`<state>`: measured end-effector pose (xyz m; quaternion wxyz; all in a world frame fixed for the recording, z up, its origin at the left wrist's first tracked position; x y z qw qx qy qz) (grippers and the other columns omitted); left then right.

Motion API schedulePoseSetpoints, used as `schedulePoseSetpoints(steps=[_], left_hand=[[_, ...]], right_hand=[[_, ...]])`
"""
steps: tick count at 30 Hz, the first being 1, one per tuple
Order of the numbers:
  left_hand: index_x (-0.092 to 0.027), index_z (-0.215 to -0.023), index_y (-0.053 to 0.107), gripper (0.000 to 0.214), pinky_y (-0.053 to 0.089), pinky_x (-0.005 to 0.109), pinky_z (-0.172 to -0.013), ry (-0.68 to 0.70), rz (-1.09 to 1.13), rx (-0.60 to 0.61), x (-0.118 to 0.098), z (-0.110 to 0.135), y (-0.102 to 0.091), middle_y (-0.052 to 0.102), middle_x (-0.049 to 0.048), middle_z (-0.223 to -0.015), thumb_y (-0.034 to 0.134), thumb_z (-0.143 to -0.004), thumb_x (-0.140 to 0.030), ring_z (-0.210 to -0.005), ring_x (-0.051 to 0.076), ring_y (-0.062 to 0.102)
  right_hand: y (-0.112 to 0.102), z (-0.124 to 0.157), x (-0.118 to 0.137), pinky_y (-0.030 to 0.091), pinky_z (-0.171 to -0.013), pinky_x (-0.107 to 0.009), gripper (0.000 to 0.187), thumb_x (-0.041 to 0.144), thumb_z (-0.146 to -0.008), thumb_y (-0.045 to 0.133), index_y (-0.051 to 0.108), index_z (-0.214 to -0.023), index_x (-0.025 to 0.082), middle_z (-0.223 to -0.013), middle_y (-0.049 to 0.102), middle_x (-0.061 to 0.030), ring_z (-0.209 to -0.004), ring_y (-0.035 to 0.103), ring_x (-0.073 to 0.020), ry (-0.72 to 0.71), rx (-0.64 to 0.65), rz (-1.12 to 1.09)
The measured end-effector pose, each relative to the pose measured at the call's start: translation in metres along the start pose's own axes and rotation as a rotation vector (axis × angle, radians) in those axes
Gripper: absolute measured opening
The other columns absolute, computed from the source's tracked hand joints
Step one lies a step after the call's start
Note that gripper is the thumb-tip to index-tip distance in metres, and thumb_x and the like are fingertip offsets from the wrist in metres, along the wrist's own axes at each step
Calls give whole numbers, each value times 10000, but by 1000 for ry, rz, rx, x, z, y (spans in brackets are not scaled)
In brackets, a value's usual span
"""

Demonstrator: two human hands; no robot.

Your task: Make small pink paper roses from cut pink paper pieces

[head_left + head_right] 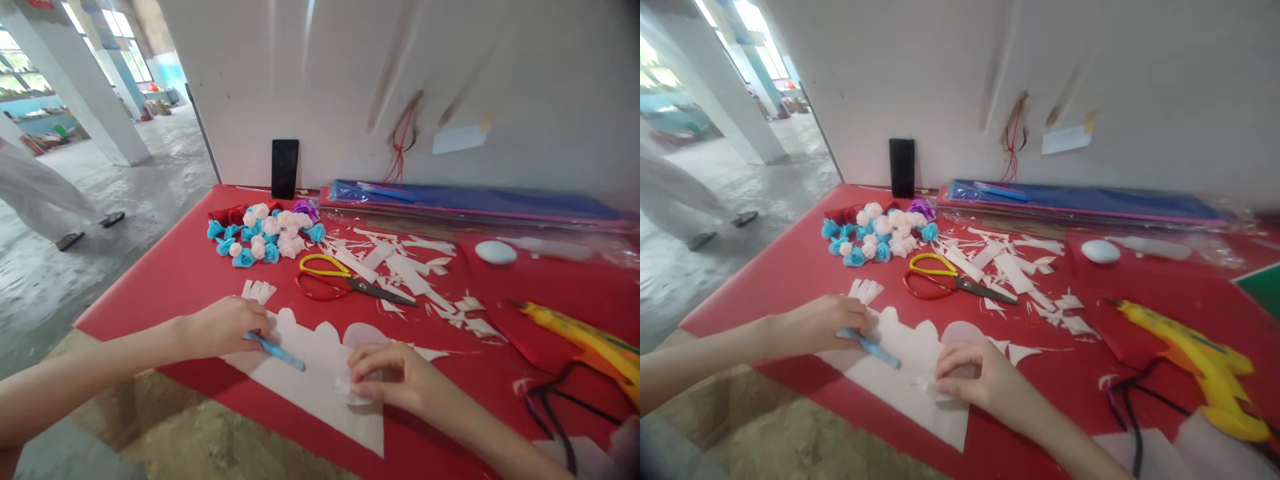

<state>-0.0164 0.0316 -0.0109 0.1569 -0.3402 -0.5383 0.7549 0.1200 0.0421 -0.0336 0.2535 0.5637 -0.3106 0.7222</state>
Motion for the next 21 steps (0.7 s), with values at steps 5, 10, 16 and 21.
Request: schedulePoseSetpoints(steps=[5, 10, 16, 21], left_hand=[[-172, -864, 617, 136, 399, 285, -789, -54, 13, -23, 0, 1, -12, 634, 42, -885, 590, -756, -250, -867, 187, 562], [-145, -887, 601, 151, 421, 254, -791, 20, 265, -175, -39, -15, -33, 614, 53, -917, 472, -822, -191, -843, 141, 556], [-140, -953, 553, 300, 445, 211, -773, 54, 771, -243, -71, -38, -42, 598, 20, -888, 654, -675, -191, -801, 109, 554], [-123, -844, 555, 148, 451, 177, -684, 116, 941, -347, -83, -50, -55, 568, 1, -779, 611, -719, -178, -706, 82, 527]], right_hand=[[-1, 0, 4, 450, -583, -256, 143, 327, -639, 694, 703, -565, 205, -626, 630, -31, -604, 575, -165, -25, -17, 21], [-13, 11, 22, 482, -600, -249, 49, 270, -640, 705, 719, -603, 242, -668, 653, -39, -663, 601, -175, -109, -191, -64], [-31, 35, 34, 517, -610, -233, 23, 282, -662, 703, 722, -666, 295, -742, 643, -29, -700, 609, -163, -199, -405, -168], [-43, 50, 46, 506, -659, -222, 110, 278, -724, 660, 711, -777, 360, -799, 637, -3, -753, 594, -146, -310, -485, -128]])
Point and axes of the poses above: each hand's wrist, its own z-axis away from the middle knuckle, its own y-axis out of the palm, x = y × z, the point moved 10 cm from there along -z, towards the middle knuckle
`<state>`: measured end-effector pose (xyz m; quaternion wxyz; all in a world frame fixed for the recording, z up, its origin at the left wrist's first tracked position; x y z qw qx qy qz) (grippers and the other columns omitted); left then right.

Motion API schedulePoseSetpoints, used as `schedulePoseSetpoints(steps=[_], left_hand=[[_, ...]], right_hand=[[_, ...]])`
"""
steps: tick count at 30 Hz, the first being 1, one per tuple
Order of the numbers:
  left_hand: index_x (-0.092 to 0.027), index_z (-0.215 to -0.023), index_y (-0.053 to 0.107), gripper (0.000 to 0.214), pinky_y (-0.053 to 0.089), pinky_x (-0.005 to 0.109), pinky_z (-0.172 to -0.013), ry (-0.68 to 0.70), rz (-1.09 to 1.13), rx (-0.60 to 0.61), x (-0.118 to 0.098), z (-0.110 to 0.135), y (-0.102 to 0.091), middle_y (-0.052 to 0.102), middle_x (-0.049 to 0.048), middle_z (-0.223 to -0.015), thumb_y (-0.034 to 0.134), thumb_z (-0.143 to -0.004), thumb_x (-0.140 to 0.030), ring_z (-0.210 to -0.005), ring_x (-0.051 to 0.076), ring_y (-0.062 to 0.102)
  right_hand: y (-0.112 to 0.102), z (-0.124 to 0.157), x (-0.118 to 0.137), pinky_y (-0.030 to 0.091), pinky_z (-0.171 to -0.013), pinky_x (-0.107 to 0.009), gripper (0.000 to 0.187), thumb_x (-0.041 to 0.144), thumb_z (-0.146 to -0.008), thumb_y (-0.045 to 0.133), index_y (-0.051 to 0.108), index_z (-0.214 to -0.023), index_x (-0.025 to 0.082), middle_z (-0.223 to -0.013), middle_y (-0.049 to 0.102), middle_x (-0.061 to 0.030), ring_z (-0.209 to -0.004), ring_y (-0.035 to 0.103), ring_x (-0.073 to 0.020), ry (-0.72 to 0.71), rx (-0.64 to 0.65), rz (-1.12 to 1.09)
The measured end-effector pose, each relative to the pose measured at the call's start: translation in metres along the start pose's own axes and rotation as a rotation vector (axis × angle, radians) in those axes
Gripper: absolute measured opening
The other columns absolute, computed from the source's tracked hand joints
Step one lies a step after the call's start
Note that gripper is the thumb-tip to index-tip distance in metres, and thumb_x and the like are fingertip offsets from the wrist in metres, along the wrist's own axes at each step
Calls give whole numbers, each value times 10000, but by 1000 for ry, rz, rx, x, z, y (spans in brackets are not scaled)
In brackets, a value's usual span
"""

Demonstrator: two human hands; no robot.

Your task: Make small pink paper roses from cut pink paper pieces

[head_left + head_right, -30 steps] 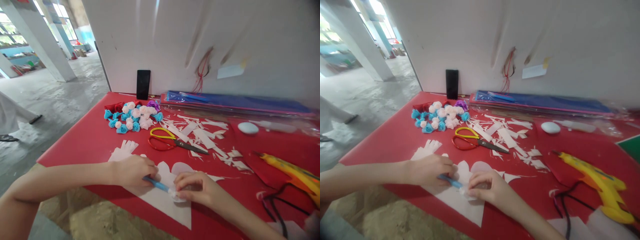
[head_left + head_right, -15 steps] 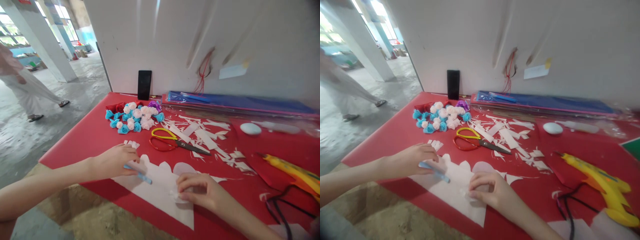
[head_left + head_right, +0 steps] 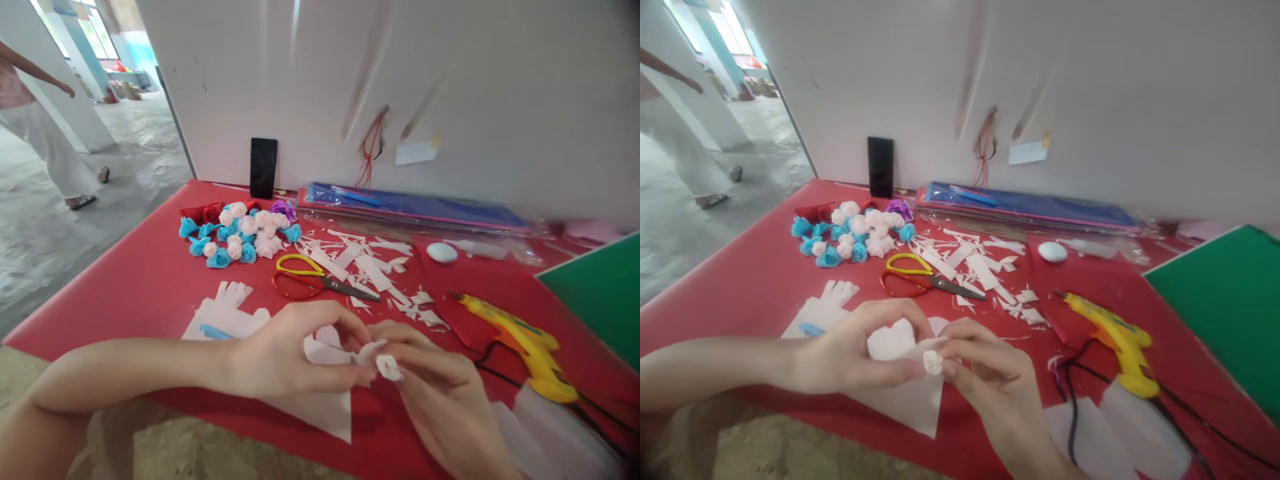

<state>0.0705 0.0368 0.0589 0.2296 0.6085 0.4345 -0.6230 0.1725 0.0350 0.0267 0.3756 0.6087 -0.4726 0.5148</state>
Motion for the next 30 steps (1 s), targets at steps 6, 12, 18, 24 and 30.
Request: schedulePoseSetpoints(steps=[6, 12, 18, 24, 30], left_hand=[[-130, -744, 554, 49, 450, 183, -663, 111, -18, -79, -9, -8, -2, 562, -3, -716, 575, -753, -173, -662, 79, 521], [-120, -746, 548, 58, 451, 190, -685, 177, -28, -138, -14, -9, -13, 578, 15, -724, 535, -779, -166, -688, 85, 534], [-135, -753, 550, 39, 456, 212, -659, 144, -3, -157, -7, -11, -25, 576, 11, -705, 550, -765, -172, -679, 98, 532], [-133, -776, 614, 63, 452, 230, -712, 136, 44, -61, -4, -12, -13, 609, 31, -756, 560, -771, -165, -744, 110, 541], [-140, -763, 669, 105, 431, 196, -672, 36, 128, 0, 5, -13, -8, 591, 23, -754, 565, -766, -142, -721, 94, 532]], right_hand=[[-5, 1, 15, 499, -657, -213, 136, 262, -738, 650, 707, -778, 379, -787, 629, 3, -747, 585, -145, -69, -37, 43], [-7, 1, 22, 505, -645, -202, 125, 230, -726, 657, 716, -741, 340, -808, 598, -20, -752, 578, -148, -97, -51, 100], [5, -4, 5, 516, -661, -217, 78, 236, -686, 684, 726, -679, 301, -844, 615, -25, -789, 593, -161, 83, 19, 19], [14, -1, -22, 505, -701, -263, 70, 274, -647, 719, 734, -700, 317, -893, 677, -27, -834, 616, -184, 325, 37, -182], [18, -3, -25, 476, -657, -291, 23, 297, -654, 710, 727, -661, 311, -729, 666, -1, -707, 586, -159, 326, 53, -220]])
Point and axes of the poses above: each hand's wrist, its own z-axis away from the middle knuckle, its own y-axis out of the palm, x = y × z, the point moved 10 cm from there along -z, towards the middle knuckle
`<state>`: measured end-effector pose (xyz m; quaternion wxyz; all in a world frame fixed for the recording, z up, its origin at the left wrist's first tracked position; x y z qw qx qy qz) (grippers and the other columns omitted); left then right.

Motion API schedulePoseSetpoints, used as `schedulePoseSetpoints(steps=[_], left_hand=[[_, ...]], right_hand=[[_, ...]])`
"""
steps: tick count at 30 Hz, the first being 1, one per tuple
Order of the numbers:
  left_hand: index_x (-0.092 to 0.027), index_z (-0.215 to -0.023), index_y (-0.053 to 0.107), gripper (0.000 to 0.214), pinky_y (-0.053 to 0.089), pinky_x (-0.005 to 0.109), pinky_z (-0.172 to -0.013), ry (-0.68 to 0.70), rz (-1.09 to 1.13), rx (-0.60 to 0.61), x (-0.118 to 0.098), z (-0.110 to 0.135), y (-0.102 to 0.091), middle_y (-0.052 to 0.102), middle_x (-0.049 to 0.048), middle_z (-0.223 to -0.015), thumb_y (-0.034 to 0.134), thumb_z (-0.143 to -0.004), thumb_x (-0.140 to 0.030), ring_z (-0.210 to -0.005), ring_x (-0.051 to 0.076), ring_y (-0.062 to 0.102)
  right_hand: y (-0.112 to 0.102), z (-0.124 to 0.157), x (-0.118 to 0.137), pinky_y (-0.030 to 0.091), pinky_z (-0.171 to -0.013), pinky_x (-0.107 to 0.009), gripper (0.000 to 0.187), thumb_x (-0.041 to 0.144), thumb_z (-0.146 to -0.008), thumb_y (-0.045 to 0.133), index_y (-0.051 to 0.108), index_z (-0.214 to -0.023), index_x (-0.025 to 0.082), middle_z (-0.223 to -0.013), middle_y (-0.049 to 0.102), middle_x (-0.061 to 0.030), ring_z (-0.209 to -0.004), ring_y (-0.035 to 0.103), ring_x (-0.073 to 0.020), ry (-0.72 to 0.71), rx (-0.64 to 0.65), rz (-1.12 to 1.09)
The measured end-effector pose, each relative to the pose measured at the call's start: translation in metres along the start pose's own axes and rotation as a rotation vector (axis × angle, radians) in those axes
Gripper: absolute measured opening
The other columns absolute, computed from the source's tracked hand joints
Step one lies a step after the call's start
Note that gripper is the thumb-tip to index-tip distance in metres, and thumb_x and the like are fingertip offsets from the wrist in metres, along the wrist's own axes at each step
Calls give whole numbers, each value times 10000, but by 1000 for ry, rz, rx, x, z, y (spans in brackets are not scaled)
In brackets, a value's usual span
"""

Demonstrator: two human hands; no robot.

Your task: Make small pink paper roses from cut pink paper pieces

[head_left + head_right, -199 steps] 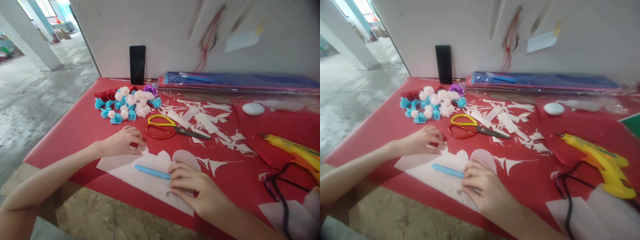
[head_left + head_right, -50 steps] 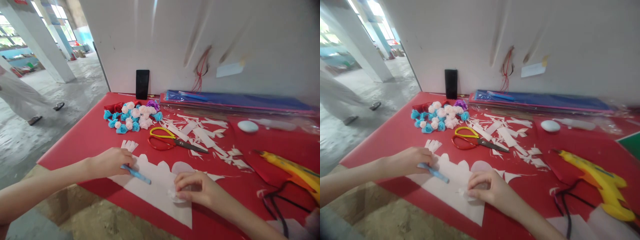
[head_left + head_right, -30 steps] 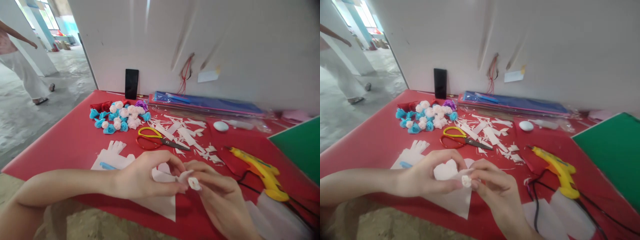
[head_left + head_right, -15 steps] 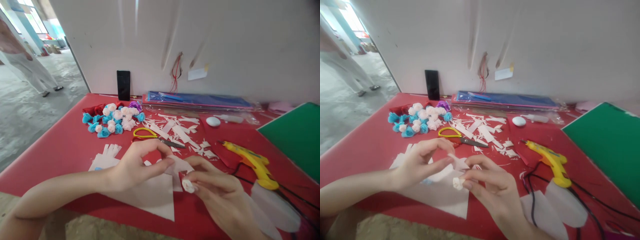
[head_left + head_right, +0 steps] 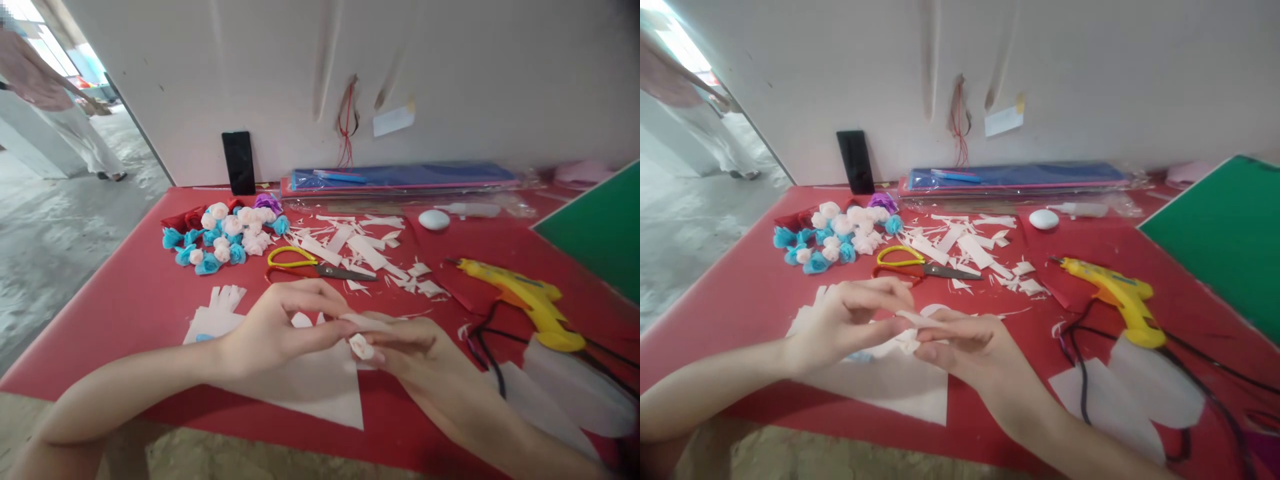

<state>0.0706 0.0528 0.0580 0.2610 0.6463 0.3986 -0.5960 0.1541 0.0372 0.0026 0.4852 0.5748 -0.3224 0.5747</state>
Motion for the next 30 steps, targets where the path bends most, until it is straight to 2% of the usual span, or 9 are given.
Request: schedulePoseSetpoints(steps=[3, 8, 14, 23, 30], left_hand=[[-146, -771, 679, 111, 427, 186, -664, -13, 35, 5, 1, 0, -1, 589, 16, -753, 573, -750, -123, -711, 87, 535], [-174, -779, 690, 184, 433, 202, -657, -91, 47, 84, 6, 2, 6, 620, 11, -762, 553, -725, -66, -689, 93, 554], [-177, -773, 687, 201, 438, 192, -667, -105, 90, 91, 8, 2, 6, 633, -2, -769, 553, -712, -40, -690, 81, 563], [-171, -787, 674, 108, 442, 194, -688, -120, 123, 107, 10, 2, 8, 603, -4, -777, 627, -707, -117, -719, 80, 561], [-156, -723, 669, 39, 449, 189, -649, -146, 112, 70, 11, 0, 8, 612, 0, -740, 633, -708, -160, -683, 78, 569]], right_hand=[[1, 0, -2, 452, -622, -254, 30, 281, -663, 703, 724, -660, 302, -669, 620, 19, -652, 552, -128, 27, 21, -32], [5, 1, -5, 411, -625, -208, 55, 251, -678, 691, 719, -643, 283, -652, 572, 36, -643, 505, -97, 83, 78, -30], [4, 2, -6, 411, -637, -238, 93, 323, -710, 659, 721, -679, 261, -658, 557, 14, -650, 492, -117, 89, 105, 28], [1, 2, -2, 387, -608, -219, 73, 357, -708, 664, 711, -663, 323, -623, 518, 38, -615, 457, -99, 13, 75, -26], [2, 3, -7, 373, -570, -200, 112, 328, -729, 652, 705, -653, 266, -582, 519, 38, -585, 460, -82, 61, 95, -19]])
Point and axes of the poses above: each hand's wrist, its own z-axis away from the middle knuckle, its own y-axis out of the palm, x = y × z, the point moved 10 cm from there along -z, towards the middle knuckle
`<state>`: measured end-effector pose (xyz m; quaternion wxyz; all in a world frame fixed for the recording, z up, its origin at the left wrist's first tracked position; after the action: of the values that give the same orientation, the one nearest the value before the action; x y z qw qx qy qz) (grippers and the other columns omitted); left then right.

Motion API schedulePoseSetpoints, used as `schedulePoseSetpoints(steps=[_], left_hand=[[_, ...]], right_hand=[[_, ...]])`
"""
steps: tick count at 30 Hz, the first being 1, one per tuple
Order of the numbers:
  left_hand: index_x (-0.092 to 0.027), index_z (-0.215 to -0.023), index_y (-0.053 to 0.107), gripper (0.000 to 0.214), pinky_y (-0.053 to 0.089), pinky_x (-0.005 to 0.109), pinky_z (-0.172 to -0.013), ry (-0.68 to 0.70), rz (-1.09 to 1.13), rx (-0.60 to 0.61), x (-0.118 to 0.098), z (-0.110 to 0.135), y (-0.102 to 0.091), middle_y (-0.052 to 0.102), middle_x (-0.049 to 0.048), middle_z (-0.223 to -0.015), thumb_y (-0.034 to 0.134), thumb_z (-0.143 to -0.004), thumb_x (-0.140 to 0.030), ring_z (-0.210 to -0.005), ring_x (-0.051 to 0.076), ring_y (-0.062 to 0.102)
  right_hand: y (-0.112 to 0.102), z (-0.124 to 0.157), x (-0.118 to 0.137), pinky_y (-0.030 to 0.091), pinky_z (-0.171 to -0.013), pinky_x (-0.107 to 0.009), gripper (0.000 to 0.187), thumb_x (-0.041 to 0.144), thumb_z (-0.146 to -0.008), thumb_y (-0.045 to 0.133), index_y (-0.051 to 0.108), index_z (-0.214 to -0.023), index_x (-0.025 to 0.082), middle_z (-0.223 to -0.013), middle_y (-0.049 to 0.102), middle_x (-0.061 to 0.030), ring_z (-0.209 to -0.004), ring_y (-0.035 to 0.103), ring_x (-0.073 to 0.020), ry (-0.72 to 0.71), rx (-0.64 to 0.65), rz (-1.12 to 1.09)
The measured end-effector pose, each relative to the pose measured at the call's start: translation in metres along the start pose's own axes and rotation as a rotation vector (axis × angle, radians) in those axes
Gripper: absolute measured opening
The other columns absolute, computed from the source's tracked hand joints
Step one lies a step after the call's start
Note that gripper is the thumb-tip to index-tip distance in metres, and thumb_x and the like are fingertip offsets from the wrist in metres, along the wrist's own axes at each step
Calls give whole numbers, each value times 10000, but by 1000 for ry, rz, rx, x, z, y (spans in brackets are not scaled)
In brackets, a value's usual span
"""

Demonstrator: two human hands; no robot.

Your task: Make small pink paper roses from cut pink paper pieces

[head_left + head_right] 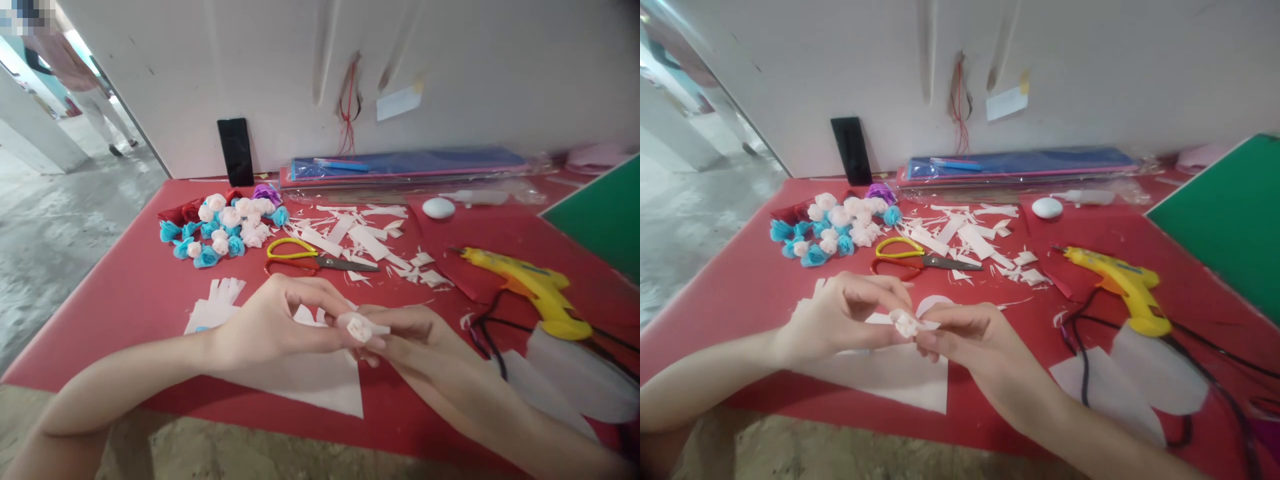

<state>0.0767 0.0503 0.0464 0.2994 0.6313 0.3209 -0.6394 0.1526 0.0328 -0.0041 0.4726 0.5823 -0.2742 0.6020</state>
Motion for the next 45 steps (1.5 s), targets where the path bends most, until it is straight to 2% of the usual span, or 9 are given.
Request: schedulePoseSetpoints(steps=[4, 7, 12, 18, 23, 29, 37, 40, 45], left_hand=[[-160, -722, 669, 43, 440, 196, -645, -5, -16, -23, 1, 1, -2, 619, 1, -758, 631, -701, -157, -680, 81, 562], [-153, -710, 664, 38, 429, 208, -643, -5, -35, -43, 1, 1, -4, 617, 7, -746, 629, -696, -157, -682, 91, 554], [-152, -712, 661, 39, 421, 207, -609, 8, -66, -61, 0, 0, -6, 613, 8, -720, 627, -694, -153, -650, 89, 523], [-144, -702, 652, 24, 432, 217, -639, 66, -74, -103, -1, 1, -8, 603, 8, -694, 629, -701, -149, -655, 93, 529], [-144, -690, 632, 22, 455, 228, -688, 118, -15, -146, 3, 3, -9, 612, 9, -725, 626, -710, -148, -686, 97, 565], [-141, -672, 613, 33, 435, 220, -649, 110, 55, -201, 11, 2, -12, 595, 9, -722, 640, -691, -140, -675, 90, 536], [-138, -663, 609, 52, 402, 233, -603, 69, 83, -226, 18, 2, -10, 573, 11, -698, 636, -685, -178, -631, 92, 492], [-134, -687, 619, 40, 424, 245, -640, 41, 152, -196, 20, 2, -7, 588, 18, -721, 641, -685, -167, -663, 107, 529], [-149, -813, 664, 117, 463, 292, -747, 87, 406, -54, 15, 3, 1, 623, 47, -820, 574, -771, -210, -757, 148, 586]], right_hand=[[-4, 0, -2, 394, -543, -196, 28, 275, -733, 659, 684, -743, 268, -623, 592, 42, -558, 503, -74, -13, -40, -35], [-7, 0, 0, 425, -532, -209, 111, 255, -708, 684, 661, -814, 277, -646, 633, 39, -540, 550, -86, -32, -101, -49], [-11, 3, 7, 442, -501, -217, 106, 282, -657, 718, 656, -731, 237, -602, 638, 30, -508, 579, -103, -66, -202, -20], [-7, 2, 3, 468, -526, -196, 79, 286, -680, 703, 656, -696, 225, -579, 648, 23, -521, 600, -98, -43, -161, -54], [-9, 6, 5, 506, -540, -181, 76, 271, -671, 710, 664, -701, 219, -589, 656, 21, -544, 607, -98, -58, -215, -70], [-17, 10, 6, 551, -585, -221, 136, 254, -614, 746, 658, -716, 235, -619, 678, 16, -563, 639, -134, -67, -327, 25], [-19, 12, 20, 543, -487, -235, 105, 275, -596, 741, 660, -646, 230, -597, 662, 3, -499, 620, -153, -146, -406, 186], [-19, 11, 23, 530, -485, -220, 75, 257, -602, 737, 669, -633, 249, -573, 659, 15, -494, 612, -142, -167, -395, 187], [-19, 12, 16, 516, -512, -194, 65, 268, -622, 730, 691, -671, 283, -557, 668, 32, -505, 605, -118, -83, -320, 112]])
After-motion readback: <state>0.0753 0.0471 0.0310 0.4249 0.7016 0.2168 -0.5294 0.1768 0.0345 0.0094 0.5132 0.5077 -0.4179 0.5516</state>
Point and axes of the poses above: each hand's wrist, its own z-axis away from the middle knuckle, its own y-axis out of the palm, x = y × z, the point moved 10 cm from there along -z, towards the middle knuckle
